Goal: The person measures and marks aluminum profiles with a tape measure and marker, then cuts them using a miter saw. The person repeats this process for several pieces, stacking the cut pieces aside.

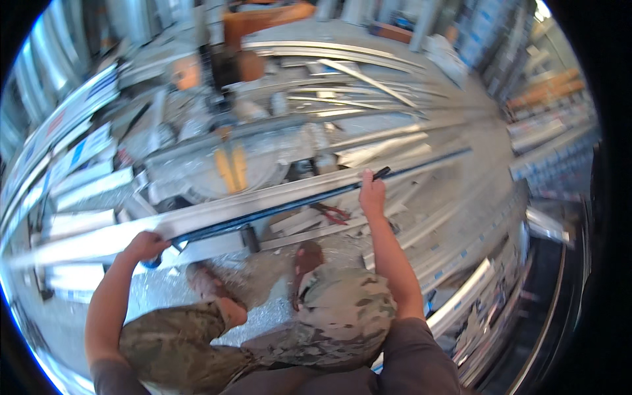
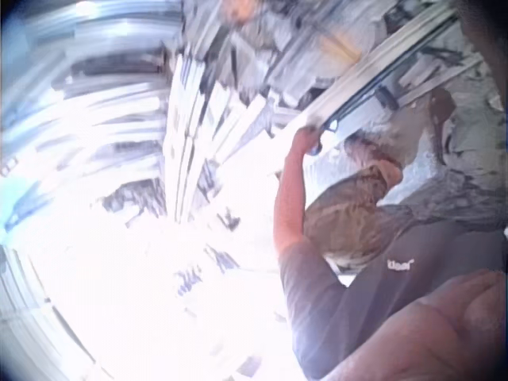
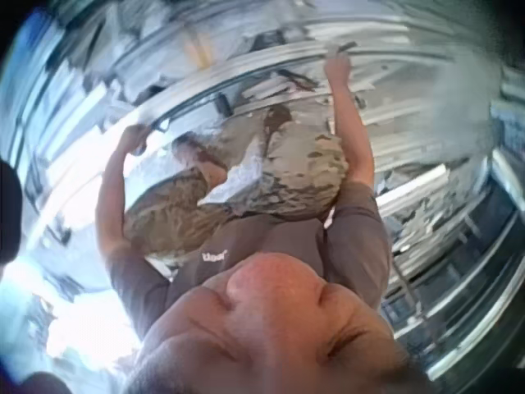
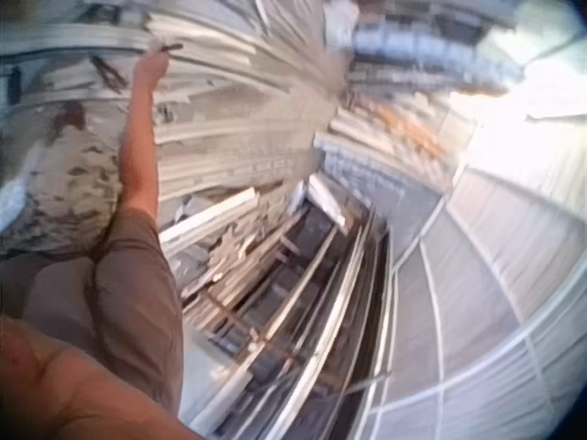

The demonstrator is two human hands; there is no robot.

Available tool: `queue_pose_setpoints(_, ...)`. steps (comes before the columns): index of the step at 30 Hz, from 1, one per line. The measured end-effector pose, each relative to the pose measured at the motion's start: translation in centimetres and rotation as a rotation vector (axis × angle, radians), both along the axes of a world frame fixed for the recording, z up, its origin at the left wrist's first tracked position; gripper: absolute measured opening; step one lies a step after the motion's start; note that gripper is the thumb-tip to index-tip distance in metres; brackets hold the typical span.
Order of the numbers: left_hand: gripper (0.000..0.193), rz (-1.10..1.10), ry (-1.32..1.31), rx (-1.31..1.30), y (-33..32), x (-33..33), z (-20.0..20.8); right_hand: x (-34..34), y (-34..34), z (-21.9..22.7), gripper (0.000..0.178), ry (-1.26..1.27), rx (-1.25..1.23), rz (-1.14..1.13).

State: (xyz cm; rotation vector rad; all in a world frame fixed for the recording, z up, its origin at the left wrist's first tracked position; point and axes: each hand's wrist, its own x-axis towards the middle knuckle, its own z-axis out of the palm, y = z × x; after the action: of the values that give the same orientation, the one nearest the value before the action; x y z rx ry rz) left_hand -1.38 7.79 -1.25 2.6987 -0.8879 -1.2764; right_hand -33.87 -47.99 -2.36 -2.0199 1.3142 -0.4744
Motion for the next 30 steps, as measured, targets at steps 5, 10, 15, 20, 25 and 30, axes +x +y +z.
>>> queue_pose_setpoints(5, 0.041, 0.114, 0.095, -0.075, -0.4, 0.0, 0.9, 8.8, 10.9, 2.5, 0.038, -0.145, -0.11, 0.876)
queue_pose_setpoints(10, 0.038, 0.123, 0.055, -0.105, 0.1, -0.7, 2.3, 13.3, 18.9, -0.6, 0.076, 0.069, -0.516, 1.335)
queue_pose_setpoints(15, 0.035, 0.189, -0.021, -0.147, -1.8, 0.2, 3.8, 12.8, 16.9, -1.8, 0.085, 0.137, -0.456, 1.267)
queue_pose_setpoints(20, 0.039, 0.302, -0.187, -0.16, 0.5, 1.9, 4.1, 10.4, 6.9, 2.0, 0.059, 0.165, -0.497, 1.075)
queue_pose_setpoints(25, 0.036, 0.347, -0.288, -0.186, 1.6, 4.4, 2.0, 0.1, -12.8, 0.3, 0.071, 0.725, -0.762, 0.591)
queue_pose_setpoints(30, 0.039, 0.427, -0.222, -0.181, 1.6, 4.1, 2.4, 8.7, 0.6, 3.0, 0.078, 0.414, -0.43, 0.94)
